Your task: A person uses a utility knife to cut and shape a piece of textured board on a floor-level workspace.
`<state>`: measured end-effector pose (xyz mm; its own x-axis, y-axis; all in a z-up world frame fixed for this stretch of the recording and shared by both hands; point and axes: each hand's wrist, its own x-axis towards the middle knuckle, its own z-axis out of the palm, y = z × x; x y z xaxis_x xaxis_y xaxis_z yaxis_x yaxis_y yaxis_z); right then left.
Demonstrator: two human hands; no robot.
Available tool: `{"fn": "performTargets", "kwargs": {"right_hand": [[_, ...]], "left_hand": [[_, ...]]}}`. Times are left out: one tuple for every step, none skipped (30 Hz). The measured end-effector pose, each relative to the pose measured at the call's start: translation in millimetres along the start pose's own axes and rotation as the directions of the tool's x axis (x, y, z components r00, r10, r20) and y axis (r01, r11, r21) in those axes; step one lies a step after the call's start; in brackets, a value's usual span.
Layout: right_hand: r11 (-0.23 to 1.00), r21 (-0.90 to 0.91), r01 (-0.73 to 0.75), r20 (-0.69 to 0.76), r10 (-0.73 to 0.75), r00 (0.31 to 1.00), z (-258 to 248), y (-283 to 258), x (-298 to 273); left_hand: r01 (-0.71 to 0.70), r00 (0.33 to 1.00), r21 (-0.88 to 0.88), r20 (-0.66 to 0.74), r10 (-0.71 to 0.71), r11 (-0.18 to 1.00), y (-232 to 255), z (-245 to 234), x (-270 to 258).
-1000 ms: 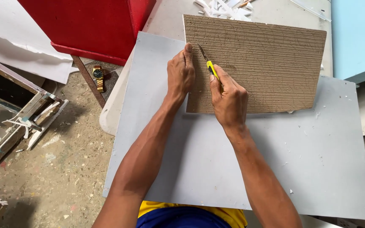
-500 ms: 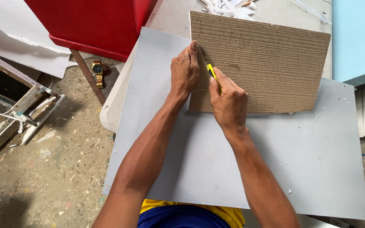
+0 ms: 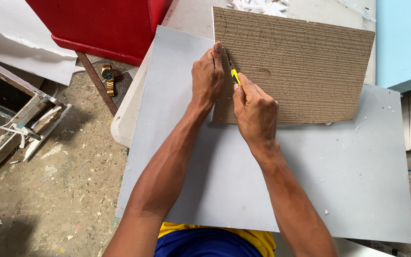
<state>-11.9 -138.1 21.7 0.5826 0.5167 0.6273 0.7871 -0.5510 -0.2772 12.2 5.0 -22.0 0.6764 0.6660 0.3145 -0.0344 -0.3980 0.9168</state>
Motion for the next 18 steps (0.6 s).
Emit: {"fn": "performTargets", "kwargs": {"right_hand": [[1.0, 0.0, 0.0, 0.0, 0.0, 1.0, 0.1, 0.2, -0.9], [1.0, -0.004, -0.004, -0.001, 0.004, 1.0, 0.4, 0.5, -1.4], [1.0, -0.007, -0.007, -0.002, 0.007, 1.0, 0.8, 0.7, -2.0], [1.0, -0.007, -0.007, 0.0, 0.007, 1.0, 0.4, 0.6, -1.7], [1.0, -0.011, 0.001, -0.003, -0.001, 1.0, 0.1, 0.6, -1.5], [1.0, -0.015, 0.007, -0.005, -0.007, 1.0, -0.3, 0.8, -1.8], [1.0, -0.015, 0.006, -0.004, -0.006, 1.0, -0.7, 1.0, -1.4], [0.999, -0.032, 0.021, -0.005, -0.021, 1.0, -1.1, 1.1, -0.7], [0.998, -0.049, 0.036, -0.006, -0.036, 0.999, -1.5, 1.1, 0.1], [0.998, -0.049, 0.036, -0.006, -0.037, 0.999, -1.8, 1.7, 1.0], [0.996, -0.081, 0.044, -0.002, -0.045, 0.999, -2.1, 2.2, 1.8], [0.992, -0.111, 0.055, 0.003, -0.054, 0.999, -2.1, 2.6, 2.9], [0.992, -0.11, 0.056, 0.004, -0.056, 0.998, -3.7, 2.7, 4.3], [0.99, -0.118, 0.071, 0.013, -0.07, 0.997, -5.2, 2.4, 5.1], [0.988, -0.125, 0.086, 0.021, -0.084, 0.996, -6.5, 1.8, 5.8], [0.989, -0.119, 0.089, 0.026, -0.087, 0.996, -9.4, 1.7, 6.5], [0.986, -0.147, 0.08, 0.031, -0.076, 0.997, -12.1, 1.0, 7.0], [0.983, -0.167, 0.075, 0.038, -0.069, 0.997, -13.1, -1.5, 7.6]], "left_hand": [[0.0, 1.0, 0.0, 0.0, 0.0, 1.0, -0.3, 0.4, -0.3], [-0.004, 1.0, -0.009, -0.005, 0.004, 1.0, -0.6, 0.6, -0.3], [-0.008, 1.0, -0.017, -0.011, 0.007, 1.0, -1.0, 0.7, -0.3], [-0.006, 1.0, -0.017, -0.011, 0.006, 1.0, -0.4, 0.3, 0.0], [-0.001, 1.0, -0.023, -0.005, 0.001, 1.0, 0.0, 0.0, 0.3], [0.004, 1.0, -0.028, 0.002, -0.004, 1.0, 0.3, 0.0, 0.2], [0.005, 1.0, -0.027, 0.003, -0.005, 1.0, 0.2, -0.2, -0.3], [0.003, 1.0, -0.029, 0.006, -0.003, 1.0, 0.4, -0.4, -0.5], [0.002, 1.0, -0.031, 0.008, -0.002, 1.0, 0.7, -0.7, -0.6], [0.002, 1.0, -0.031, 0.008, -0.002, 1.0, 1.1, -0.7, -0.8], [-0.002, 1.0, -0.025, 0.011, 0.002, 1.0, 1.5, -0.9, -1.1], [-0.006, 1.0, -0.018, 0.012, 0.007, 1.0, 1.7, -1.6, -1.1], [-0.006, 1.0, -0.018, 0.01, 0.006, 1.0, 1.2, -0.7, -0.4], [-0.009, 1.0, -0.02, 0.012, 0.009, 1.0, 0.2, -0.3, -0.5], [-0.012, 1.0, -0.021, 0.013, 0.012, 1.0, -1.0, -0.1, -0.6], [-0.007, 1.0, -0.017, 0.008, 0.007, 1.0, -0.5, 1.2, 0.6], [-0.019, 1.0, -0.009, 0.016, 0.019, 1.0, -0.3, 2.1, 1.7], [-0.028, 0.999, 0.004, 0.017, 0.028, 1.0, -1.4, -0.3, 2.5]]}}
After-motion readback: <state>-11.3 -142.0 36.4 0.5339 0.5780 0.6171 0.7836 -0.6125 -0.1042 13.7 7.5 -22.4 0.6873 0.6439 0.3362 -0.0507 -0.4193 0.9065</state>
